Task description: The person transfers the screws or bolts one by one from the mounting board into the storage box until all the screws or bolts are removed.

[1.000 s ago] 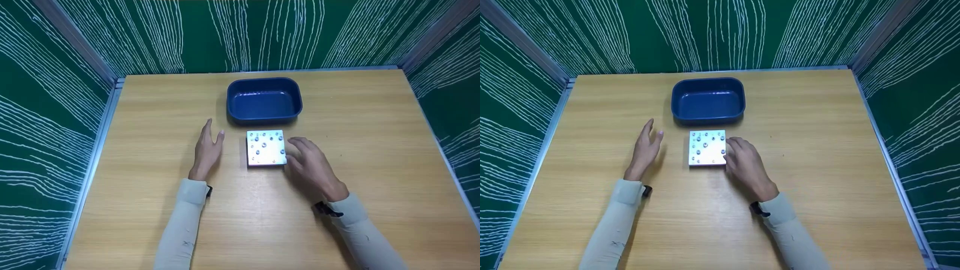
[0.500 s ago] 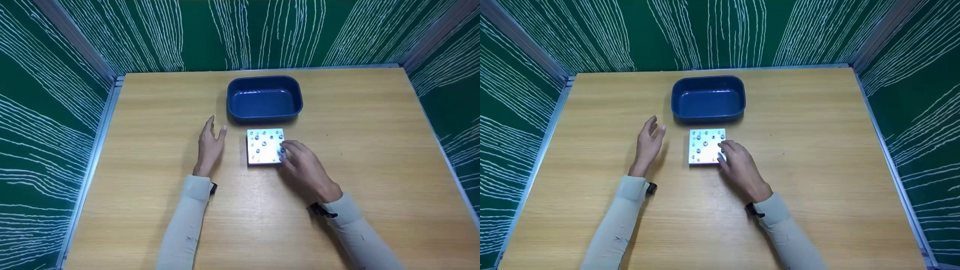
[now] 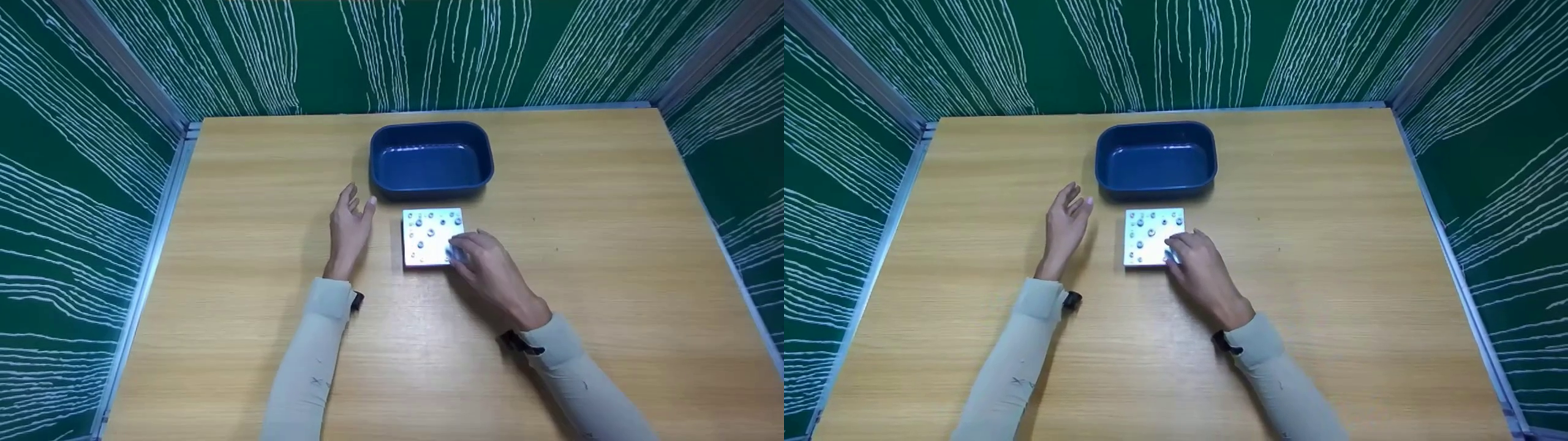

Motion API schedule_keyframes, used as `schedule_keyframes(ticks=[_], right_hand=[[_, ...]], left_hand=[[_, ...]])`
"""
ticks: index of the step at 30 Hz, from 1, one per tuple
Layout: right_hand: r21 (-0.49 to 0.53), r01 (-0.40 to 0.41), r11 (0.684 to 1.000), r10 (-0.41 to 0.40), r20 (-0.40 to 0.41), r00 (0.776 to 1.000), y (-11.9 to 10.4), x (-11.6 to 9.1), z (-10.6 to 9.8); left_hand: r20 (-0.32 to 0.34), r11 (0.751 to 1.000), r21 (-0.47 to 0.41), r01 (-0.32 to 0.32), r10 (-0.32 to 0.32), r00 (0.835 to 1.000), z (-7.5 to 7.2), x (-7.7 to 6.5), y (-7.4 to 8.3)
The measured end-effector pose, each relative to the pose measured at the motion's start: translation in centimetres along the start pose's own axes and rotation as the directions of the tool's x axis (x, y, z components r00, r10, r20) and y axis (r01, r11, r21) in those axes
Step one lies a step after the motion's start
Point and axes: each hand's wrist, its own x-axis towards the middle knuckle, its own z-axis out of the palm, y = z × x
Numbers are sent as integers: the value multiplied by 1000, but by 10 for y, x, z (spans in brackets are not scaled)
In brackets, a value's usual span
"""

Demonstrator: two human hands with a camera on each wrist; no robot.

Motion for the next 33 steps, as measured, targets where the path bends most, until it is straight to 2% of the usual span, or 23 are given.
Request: schedule_keyframes(ticks=[7,14,20,26,33], right_hand=[[-64,7,998,-5,35,999,-2,0,5],[-101,27,995,-22,51,998,-5,0,7],[-114,21,993,-13,71,997,-6,0,10],[-110,48,993,-42,52,998,-5,0,12],[-110,64,992,-61,32,998,-5,0,13]], left_hand=[[12,1000,-20,21,-21,1000,7,5,2],[-4,998,-36,53,-54,999,16,9,5],[-25,998,-36,53,-54,998,22,13,5],[-41,998,-31,60,-61,997,27,15,5],[-75,997,-71,42,-48,996,32,19,5]])
